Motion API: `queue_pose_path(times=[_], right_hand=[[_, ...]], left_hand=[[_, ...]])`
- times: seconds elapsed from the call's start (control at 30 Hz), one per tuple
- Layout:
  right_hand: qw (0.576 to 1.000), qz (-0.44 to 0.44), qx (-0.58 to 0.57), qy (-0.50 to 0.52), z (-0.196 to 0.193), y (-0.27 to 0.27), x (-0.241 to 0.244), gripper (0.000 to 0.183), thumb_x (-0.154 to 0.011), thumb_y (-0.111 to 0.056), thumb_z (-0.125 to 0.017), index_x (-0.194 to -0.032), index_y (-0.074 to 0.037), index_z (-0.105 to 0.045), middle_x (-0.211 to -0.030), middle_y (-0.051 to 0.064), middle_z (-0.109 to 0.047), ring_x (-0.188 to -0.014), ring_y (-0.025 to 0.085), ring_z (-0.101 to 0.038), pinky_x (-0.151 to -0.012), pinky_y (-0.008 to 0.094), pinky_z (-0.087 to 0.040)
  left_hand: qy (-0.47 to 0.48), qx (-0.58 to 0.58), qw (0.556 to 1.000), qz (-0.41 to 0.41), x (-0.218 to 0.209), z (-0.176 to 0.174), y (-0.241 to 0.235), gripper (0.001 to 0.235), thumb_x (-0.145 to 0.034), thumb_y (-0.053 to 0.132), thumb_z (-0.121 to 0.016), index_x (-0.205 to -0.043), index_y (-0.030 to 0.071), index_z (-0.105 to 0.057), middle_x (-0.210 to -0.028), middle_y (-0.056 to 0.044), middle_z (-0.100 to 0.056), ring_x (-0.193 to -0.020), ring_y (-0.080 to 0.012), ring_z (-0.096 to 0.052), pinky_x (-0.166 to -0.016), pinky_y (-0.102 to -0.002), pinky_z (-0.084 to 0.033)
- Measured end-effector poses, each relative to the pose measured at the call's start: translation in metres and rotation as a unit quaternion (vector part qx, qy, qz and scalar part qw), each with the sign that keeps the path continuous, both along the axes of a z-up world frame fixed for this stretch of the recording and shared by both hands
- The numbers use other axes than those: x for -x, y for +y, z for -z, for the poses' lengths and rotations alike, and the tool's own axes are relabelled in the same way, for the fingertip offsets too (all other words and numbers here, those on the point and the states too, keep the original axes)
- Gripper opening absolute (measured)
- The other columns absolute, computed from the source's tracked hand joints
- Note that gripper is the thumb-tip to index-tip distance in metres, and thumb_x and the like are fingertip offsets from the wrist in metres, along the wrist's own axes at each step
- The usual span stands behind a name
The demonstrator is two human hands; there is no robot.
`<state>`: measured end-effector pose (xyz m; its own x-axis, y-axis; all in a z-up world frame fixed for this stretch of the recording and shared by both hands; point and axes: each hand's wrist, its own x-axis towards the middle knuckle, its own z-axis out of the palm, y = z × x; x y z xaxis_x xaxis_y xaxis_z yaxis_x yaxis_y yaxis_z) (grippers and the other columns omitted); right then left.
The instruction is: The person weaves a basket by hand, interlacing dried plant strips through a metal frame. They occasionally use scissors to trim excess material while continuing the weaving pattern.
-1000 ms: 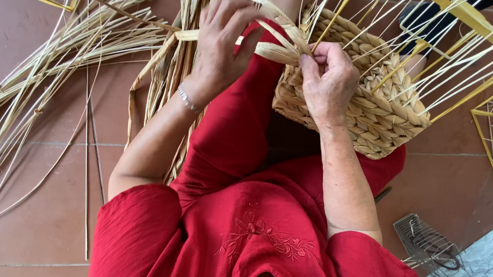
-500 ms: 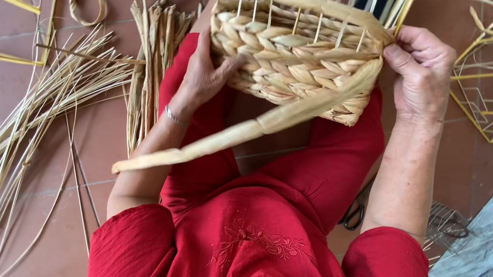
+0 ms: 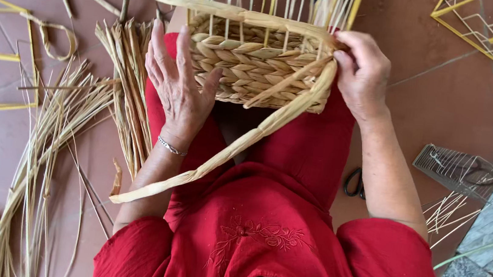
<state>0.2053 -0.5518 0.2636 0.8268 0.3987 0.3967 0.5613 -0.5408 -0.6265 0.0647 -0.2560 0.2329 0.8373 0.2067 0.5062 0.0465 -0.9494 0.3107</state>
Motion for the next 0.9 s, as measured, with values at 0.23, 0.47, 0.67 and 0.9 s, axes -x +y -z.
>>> queue_pose_path(times=[0.23, 0.47, 0.67, 0.9], right_hand=[[0.987, -0.103, 0.092, -0.086, 0.000, 0.002, -0.007, 0.034, -0.097, 0.007, -0.079, -0.130, 0.004, -0.070, -0.116, 0.012, -0.062, -0.102, 0.024, -0.068, -0.088, 0.032, -0.063], [0.997, -0.080, 0.014, 0.015, -0.009, 0.000, -0.010, 0.012, -0.099, 0.006, -0.073, -0.109, 0.002, -0.068, -0.098, 0.015, -0.072, -0.085, 0.027, -0.072, -0.074, 0.036, -0.059], [0.991, -0.094, -0.036, 0.088, -0.003, -0.010, -0.016, 0.010, -0.103, 0.007, -0.067, -0.112, 0.003, -0.065, -0.097, 0.016, -0.073, -0.085, 0.026, -0.075, -0.073, 0.035, -0.059], [0.988, -0.103, -0.059, 0.103, 0.006, -0.009, -0.018, 0.011, -0.107, 0.005, -0.066, -0.116, -0.001, -0.065, -0.102, 0.013, -0.075, -0.092, 0.022, -0.076, -0.078, 0.031, -0.063]], left_hand=[[0.013, 0.158, 0.949, 0.271, -0.058, 0.035, -0.053, 0.023, -0.098, 0.010, -0.073, -0.120, 0.008, -0.068, -0.082, -0.008, -0.072, -0.071, -0.0206, -0.068, -0.061, -0.035, -0.057], [0.077, 0.252, 0.915, 0.305, -0.114, 0.052, -0.098, 0.029, -0.104, 0.014, -0.071, -0.130, 0.005, -0.060, -0.068, -0.006, -0.068, -0.054, -0.0147, -0.066, -0.051, -0.030, -0.055], [0.151, 0.502, 0.811, 0.259, -0.128, 0.035, -0.114, 0.051, -0.093, 0.005, -0.070, -0.139, -0.001, -0.050, -0.061, -0.001, -0.065, -0.049, -0.0080, -0.060, -0.041, -0.024, -0.049], [0.082, 0.641, 0.740, 0.186, -0.105, 0.020, -0.114, 0.007, -0.108, 0.009, -0.064, -0.107, 0.002, -0.062, -0.080, -0.005, -0.072, -0.062, -0.0089, -0.069, -0.050, -0.023, -0.061]])
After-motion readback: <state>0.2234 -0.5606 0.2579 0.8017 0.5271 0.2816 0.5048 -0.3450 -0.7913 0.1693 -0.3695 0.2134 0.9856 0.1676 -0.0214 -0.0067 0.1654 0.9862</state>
